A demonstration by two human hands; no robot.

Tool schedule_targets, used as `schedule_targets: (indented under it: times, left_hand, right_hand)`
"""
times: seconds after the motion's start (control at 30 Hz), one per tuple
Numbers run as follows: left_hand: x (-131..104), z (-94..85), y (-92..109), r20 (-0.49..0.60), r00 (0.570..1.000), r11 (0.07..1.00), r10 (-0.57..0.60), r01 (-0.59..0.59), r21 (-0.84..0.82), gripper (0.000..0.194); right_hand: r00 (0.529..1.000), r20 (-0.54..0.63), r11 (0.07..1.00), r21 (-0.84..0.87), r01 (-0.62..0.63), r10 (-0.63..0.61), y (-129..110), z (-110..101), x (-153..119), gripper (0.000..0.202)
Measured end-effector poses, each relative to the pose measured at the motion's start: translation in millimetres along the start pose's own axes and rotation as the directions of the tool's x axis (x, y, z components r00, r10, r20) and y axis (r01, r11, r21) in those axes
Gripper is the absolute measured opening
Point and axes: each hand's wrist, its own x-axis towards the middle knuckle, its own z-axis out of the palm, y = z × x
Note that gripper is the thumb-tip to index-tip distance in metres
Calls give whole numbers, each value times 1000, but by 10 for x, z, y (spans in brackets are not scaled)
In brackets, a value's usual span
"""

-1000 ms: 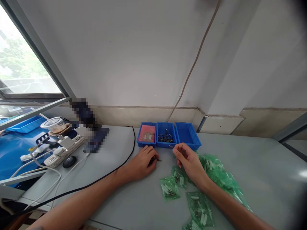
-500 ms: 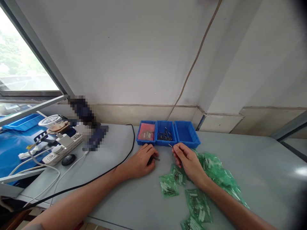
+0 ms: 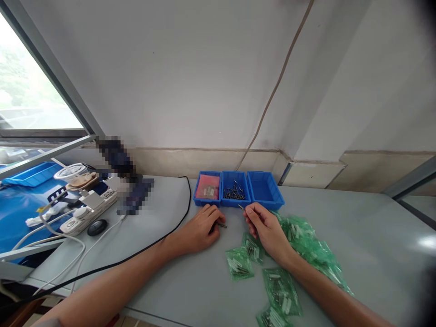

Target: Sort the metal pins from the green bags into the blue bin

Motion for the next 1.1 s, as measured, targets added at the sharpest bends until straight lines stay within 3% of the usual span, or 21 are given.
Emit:
schedule_targets:
  times: [0.67,1.1]
  left_hand:
    - [-2,-11,8,3,1000,1000,4,-5,27,31]
    - [3,2,10,5,1000,999,-15,15,41,18]
  right_hand:
    - [998,2,993,-99,59,-59,54,-11,-2,35]
    - [999,5,999,-5,-35,35,44,-2,31,53]
